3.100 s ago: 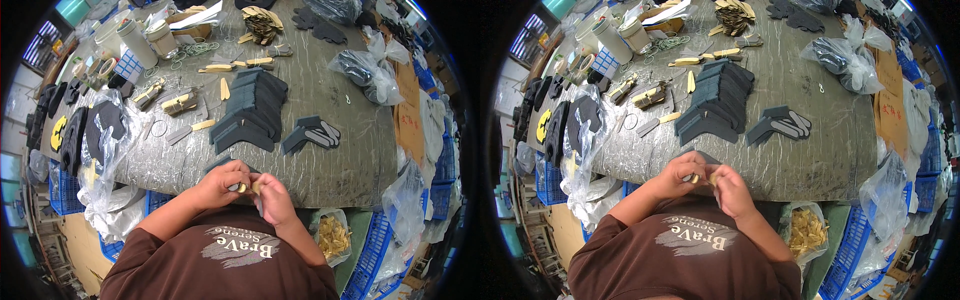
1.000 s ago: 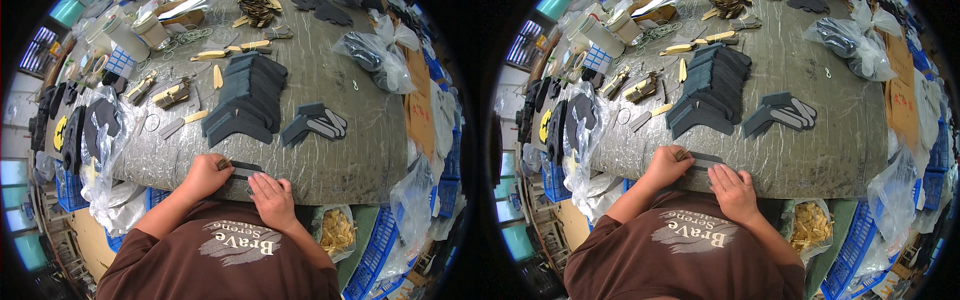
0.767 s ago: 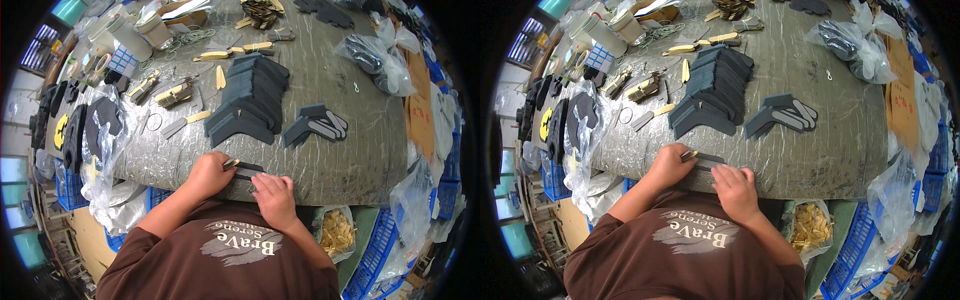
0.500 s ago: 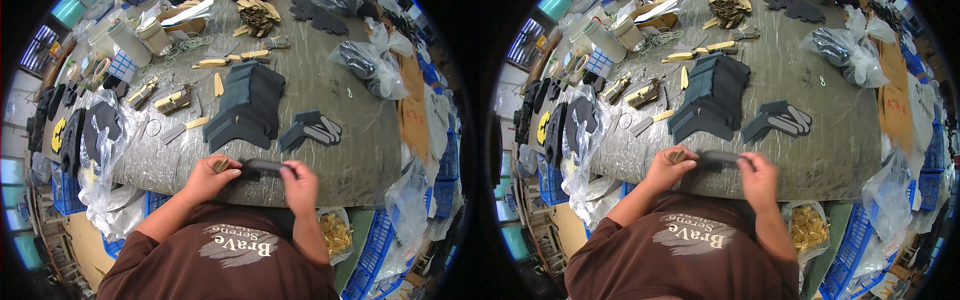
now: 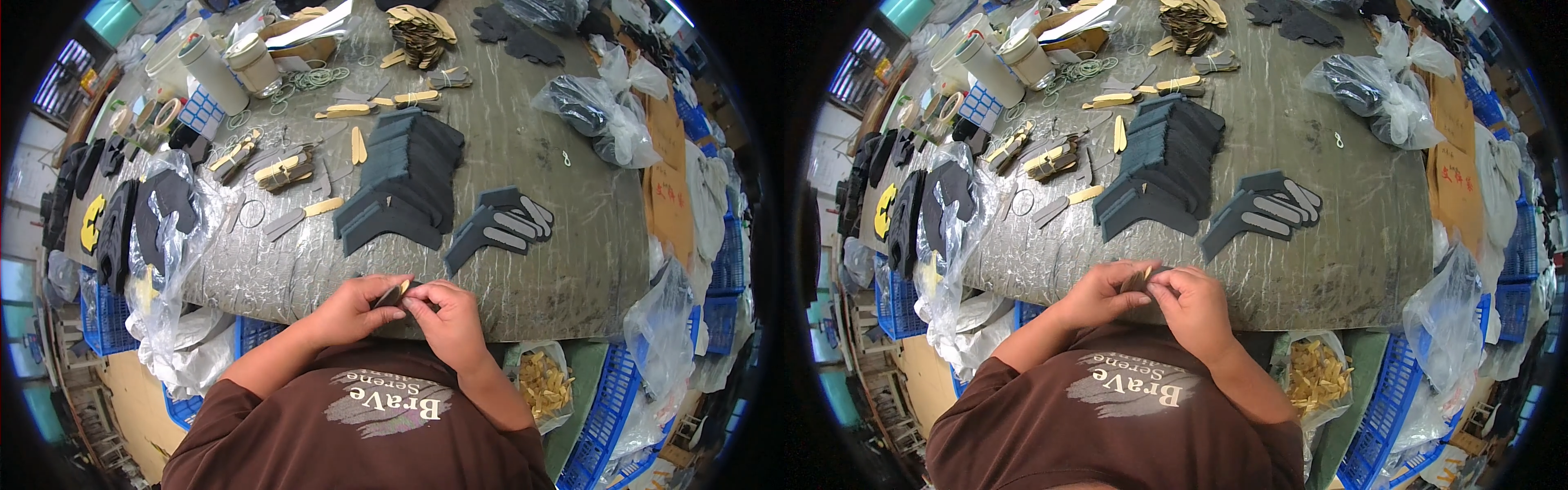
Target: Assembling and applying adhesive to black shoe components on a factory workstation table.
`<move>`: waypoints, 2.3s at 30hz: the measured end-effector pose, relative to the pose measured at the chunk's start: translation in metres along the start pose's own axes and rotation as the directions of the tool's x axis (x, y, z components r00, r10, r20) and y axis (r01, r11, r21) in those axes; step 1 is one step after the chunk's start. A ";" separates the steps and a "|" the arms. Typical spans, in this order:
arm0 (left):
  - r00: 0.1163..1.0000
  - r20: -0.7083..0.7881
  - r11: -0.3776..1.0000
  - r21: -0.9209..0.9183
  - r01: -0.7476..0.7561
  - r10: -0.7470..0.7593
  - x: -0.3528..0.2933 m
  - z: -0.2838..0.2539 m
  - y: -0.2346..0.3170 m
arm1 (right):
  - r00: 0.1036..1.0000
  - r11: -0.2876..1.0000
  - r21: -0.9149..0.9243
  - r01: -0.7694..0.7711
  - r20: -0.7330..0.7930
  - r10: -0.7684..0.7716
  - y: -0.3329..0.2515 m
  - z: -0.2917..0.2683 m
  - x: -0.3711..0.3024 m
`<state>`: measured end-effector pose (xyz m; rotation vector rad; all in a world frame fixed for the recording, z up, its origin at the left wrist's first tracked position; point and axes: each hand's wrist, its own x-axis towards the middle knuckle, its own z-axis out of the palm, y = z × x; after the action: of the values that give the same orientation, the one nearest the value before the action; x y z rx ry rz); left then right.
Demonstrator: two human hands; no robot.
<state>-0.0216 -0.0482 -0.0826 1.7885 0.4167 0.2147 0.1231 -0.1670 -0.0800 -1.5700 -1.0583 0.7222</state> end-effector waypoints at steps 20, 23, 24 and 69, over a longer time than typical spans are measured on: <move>0.946 0.247 0.523 -0.789 0.322 -0.209 -0.013 0.009 -0.003 | 0.891 0.443 0.776 -0.449 0.354 0.284 0.007 0.001 -0.004; 0.951 0.155 0.535 -0.798 0.279 -0.266 -0.010 0.006 -0.015 | 0.920 0.333 0.862 -0.382 0.319 0.228 0.017 0.003 -0.006; 0.942 0.076 0.625 -0.730 0.276 -0.327 -0.008 0.003 -0.018 | 0.919 0.333 0.861 -0.383 0.321 0.227 0.020 0.003 -0.006; 0.928 -0.331 0.790 0.516 0.332 -0.174 0.014 -0.011 -0.015 | 0.930 0.629 -0.697 0.344 0.158 -0.333 0.048 0.001 -0.026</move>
<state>-0.0152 -0.0299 -0.0954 2.2651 0.9984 0.1471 0.1237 -0.1925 -0.1283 -1.9166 -1.7304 0.0172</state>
